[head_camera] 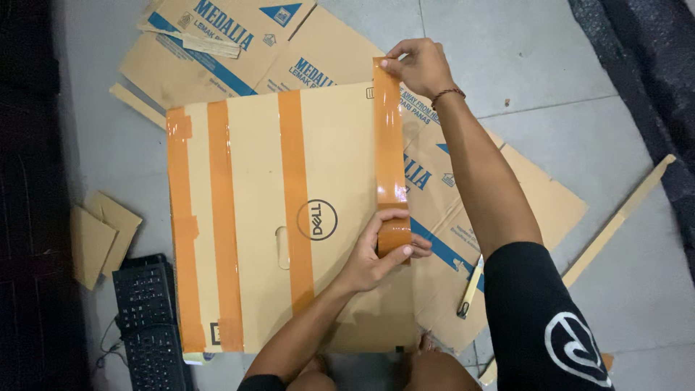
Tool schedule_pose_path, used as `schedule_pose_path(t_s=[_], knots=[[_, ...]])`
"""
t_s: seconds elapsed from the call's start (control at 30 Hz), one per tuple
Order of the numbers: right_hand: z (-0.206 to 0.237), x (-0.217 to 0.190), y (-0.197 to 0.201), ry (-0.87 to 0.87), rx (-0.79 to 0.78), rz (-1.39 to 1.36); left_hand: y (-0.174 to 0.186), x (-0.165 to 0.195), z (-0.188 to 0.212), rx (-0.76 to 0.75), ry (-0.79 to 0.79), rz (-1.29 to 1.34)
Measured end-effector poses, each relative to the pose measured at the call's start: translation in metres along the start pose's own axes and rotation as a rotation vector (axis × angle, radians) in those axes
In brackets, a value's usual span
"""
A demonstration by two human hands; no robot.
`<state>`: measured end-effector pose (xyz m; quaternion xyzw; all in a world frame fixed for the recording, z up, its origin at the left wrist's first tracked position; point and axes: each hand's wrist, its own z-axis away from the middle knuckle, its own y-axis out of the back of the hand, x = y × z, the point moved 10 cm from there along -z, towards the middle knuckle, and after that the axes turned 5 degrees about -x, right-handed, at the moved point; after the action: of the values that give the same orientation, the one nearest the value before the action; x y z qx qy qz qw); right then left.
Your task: The person sits on the floor and seals a cardboard box by wrapping orange packing tape around it. They pull tape from the roll, press it along the box edges and flaps, rotate the box to tape different sides, and cut the tape using a utility knife.
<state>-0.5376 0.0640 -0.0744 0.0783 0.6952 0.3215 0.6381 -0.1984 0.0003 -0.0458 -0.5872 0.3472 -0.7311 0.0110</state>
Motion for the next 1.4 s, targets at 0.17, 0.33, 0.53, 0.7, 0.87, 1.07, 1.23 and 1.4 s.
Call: schedule_pose_path(t_s=[0.17,0.33,0.53,0.7,0.87,1.07,1.23,1.4], knots=[[0.000,0.012,-0.010,0.009,-0.001,-0.001,-0.001,0.002,0.005,0.020,0.034,0.022],[-0.005,0.019,-0.015,-0.078,-0.053,-0.042,-0.002,0.007,0.007,0.007,-0.001,-0.014],[0.026,0.065,-0.042,-0.665,-0.260,-0.220,0.000,0.002,0.003,-0.023,-0.054,0.041],[0.041,0.090,-0.061,-0.790,-0.083,-0.455,0.005,-0.007,0.000,-0.010,-0.066,0.081],[0.015,0.050,-0.036,-0.104,0.249,-0.409,0.011,-0.006,-0.007,0.006,-0.112,0.009],[0.018,-0.015,0.008,0.184,0.219,-0.801,0.028,-0.018,-0.005,0.090,-0.123,-0.114],[0.133,-0.079,0.072,0.495,0.378,-1.057,0.048,-0.016,-0.009,0.256,-0.243,-0.457],[0.262,-0.067,-0.003,0.252,0.487,-0.434,0.047,-0.008,0.000,0.269,-0.237,-0.778]])
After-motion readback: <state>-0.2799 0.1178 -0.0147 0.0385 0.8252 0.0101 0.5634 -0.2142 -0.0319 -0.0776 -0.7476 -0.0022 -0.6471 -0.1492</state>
